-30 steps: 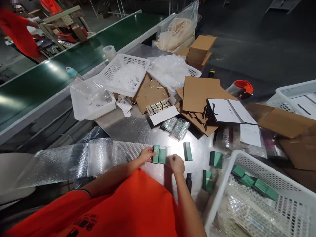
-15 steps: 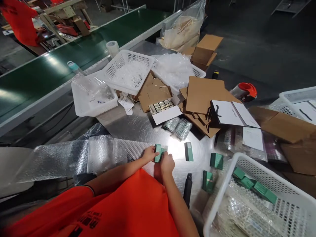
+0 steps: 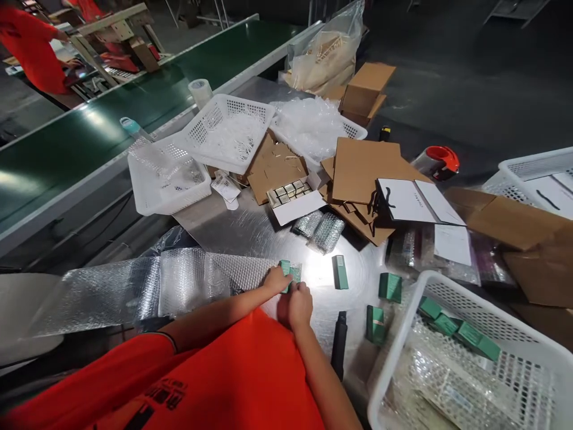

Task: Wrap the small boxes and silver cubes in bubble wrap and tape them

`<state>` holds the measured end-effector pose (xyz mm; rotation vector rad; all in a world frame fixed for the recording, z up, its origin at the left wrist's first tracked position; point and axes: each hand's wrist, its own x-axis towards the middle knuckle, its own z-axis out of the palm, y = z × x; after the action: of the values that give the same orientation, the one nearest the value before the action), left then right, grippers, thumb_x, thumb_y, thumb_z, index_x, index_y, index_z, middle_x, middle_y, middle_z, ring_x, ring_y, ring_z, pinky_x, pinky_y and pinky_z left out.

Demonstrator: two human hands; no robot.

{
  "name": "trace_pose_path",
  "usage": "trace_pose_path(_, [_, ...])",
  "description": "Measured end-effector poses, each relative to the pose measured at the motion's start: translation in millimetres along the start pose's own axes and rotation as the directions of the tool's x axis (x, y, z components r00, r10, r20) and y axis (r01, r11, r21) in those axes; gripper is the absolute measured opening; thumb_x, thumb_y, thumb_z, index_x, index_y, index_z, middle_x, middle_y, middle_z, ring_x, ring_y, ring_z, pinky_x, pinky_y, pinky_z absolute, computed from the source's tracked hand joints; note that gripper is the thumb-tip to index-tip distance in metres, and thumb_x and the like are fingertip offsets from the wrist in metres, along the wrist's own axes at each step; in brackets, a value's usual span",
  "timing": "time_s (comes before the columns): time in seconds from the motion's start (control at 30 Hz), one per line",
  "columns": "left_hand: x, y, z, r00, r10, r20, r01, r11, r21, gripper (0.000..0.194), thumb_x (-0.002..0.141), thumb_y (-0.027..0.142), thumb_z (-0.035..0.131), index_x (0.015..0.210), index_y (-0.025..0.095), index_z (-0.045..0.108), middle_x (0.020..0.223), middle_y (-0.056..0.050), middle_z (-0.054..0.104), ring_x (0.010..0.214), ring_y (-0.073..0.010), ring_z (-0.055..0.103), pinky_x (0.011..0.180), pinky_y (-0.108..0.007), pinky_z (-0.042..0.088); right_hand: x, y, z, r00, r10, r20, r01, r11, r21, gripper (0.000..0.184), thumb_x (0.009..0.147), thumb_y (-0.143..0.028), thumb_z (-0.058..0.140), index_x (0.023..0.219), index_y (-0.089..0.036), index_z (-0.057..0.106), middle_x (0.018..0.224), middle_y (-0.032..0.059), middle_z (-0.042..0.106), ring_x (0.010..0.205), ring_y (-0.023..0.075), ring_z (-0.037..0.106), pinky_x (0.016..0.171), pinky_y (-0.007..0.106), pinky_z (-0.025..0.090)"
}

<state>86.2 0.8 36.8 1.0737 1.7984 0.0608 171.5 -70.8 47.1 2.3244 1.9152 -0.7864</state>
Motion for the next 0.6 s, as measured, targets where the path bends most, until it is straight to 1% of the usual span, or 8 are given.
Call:
trace_pose_path(0.1, [-8, 3, 6.3, 0.997, 0.005, -0.077, 0.006, 0.991, 0.134, 0.044, 0.077, 0.029, 0.079, 0.114, 0.013, 0.06, 0.134, -0.024, 0.057, 0.121, -0.0388, 0.059, 0.1, -0.043, 0.045, -5, 2, 9, 1.0, -0.012, -0.012, 0.011, 1.0, -0.028, 0.04, 0.098, -0.018, 0.036, 0.12, -0.02, 0.069, 0.1, 0.0111, 0.067, 0.091, 0.0231, 0.061, 0.073, 0.03, 0.041])
trace_pose_path(0.13, [-11, 2, 7.4, 0.995, 0.005, -0.103, 0.01, 0.989, 0.147, 0.044, 0.078, 0.029, 0.079, 0.115, 0.014, 0.06, 0.133, -0.023, 0.058, 0.12, -0.0379, 0.06, 0.099, -0.042, 0.046, -6, 2, 12, 0.999, -0.014, -0.029, 0.013, 0.999, -0.033, 0.041, 0.098, -0.018, 0.035, 0.121, -0.021, 0.069, 0.1, 0.011, 0.068, 0.09, 0.0235, 0.061, 0.073, 0.031, 0.042])
trace_pose_path(0.23, [-14, -4, 7.5, 0.987, -0.004, -0.16, 0.027, 0.99, 0.139, 0.035, 0.084, 0.032, 0.074, 0.112, 0.017, 0.06, 0.127, -0.019, 0.062, 0.114, -0.035, 0.063, 0.095, -0.04, 0.048, -8, 3, 18, 0.996, -0.045, -0.079, 0.041, 0.998, -0.053, 0.042, 0.097, -0.019, 0.037, 0.128, -0.022, 0.065, 0.1, 0.0112, 0.068, 0.092, 0.0247, 0.06, 0.073, 0.032, 0.042])
trace_pose_path(0.33, [-15, -4, 6.9, 0.987, -0.053, -0.154, 0.069, 0.992, 0.102, 0.032, 0.085, 0.033, 0.073, 0.11, 0.019, 0.059, 0.123, -0.016, 0.065, 0.114, -0.0331, 0.064, 0.094, -0.039, 0.048, -9, 4, 20, 0.995, -0.067, -0.075, 0.062, 0.996, -0.065, 0.043, 0.097, -0.019, 0.039, 0.131, -0.019, 0.064, 0.105, 0.0132, 0.067, 0.097, 0.0263, 0.06, 0.076, 0.033, 0.043])
trace_pose_path(0.4, [-16, -1, 9.5, 0.985, -0.082, -0.151, 0.097, 0.991, 0.094, 0.031, 0.085, 0.03, 0.072, 0.11, 0.019, 0.058, 0.127, -0.017, 0.062, 0.117, -0.0327, 0.062, 0.094, -0.038, 0.048, -9, 6, 21, 0.995, -0.061, -0.083, 0.058, 0.998, -0.037, 0.044, 0.098, -0.021, 0.038, 0.134, -0.02, 0.063, 0.11, 0.0139, 0.066, 0.101, 0.0274, 0.058, 0.079, 0.035, 0.043])
trace_pose_path(0.47, [-17, 3, 14.8, 0.978, -0.107, -0.178, 0.125, 0.988, 0.093, 0.03, 0.086, 0.026, 0.069, 0.112, 0.018, 0.056, 0.133, -0.018, 0.058, 0.121, -0.0331, 0.06, 0.094, -0.037, 0.047, -9, 9, 22, 0.991, -0.056, -0.118, 0.058, 0.998, 0.014, 0.043, 0.099, -0.025, 0.04, 0.136, -0.023, 0.062, 0.119, 0.0139, 0.064, 0.107, 0.0286, 0.056, 0.083, 0.035, 0.044])
trace_pose_path(0.53, [-16, 6, 20.3, 0.972, -0.128, -0.198, 0.144, 0.987, 0.067, 0.03, 0.086, 0.024, 0.069, 0.112, 0.018, 0.055, 0.136, -0.018, 0.056, 0.125, -0.0326, 0.056, 0.095, -0.035, 0.046, -7, 13, 25, 0.989, -0.055, -0.139, 0.067, 0.994, 0.082, 0.041, 0.097, -0.027, 0.043, 0.133, -0.024, 0.063, 0.127, 0.0132, 0.06, 0.11, 0.028, 0.054, 0.086, 0.034, 0.044])
trace_pose_path(0.6, [-14, 5, 23.0, 0.974, -0.134, -0.184, 0.138, 0.99, 0.01, 0.032, 0.085, 0.026, 0.071, 0.111, 0.019, 0.054, 0.136, -0.017, 0.056, 0.13, -0.0318, 0.052, 0.099, -0.033, 0.044, -5, 16, 27, 0.99, -0.051, -0.133, 0.071, 0.986, 0.151, 0.039, 0.096, -0.028, 0.045, 0.128, -0.024, 0.066, 0.128, 0.0129, 0.059, 0.108, 0.026, 0.055, 0.086, 0.032, 0.045])
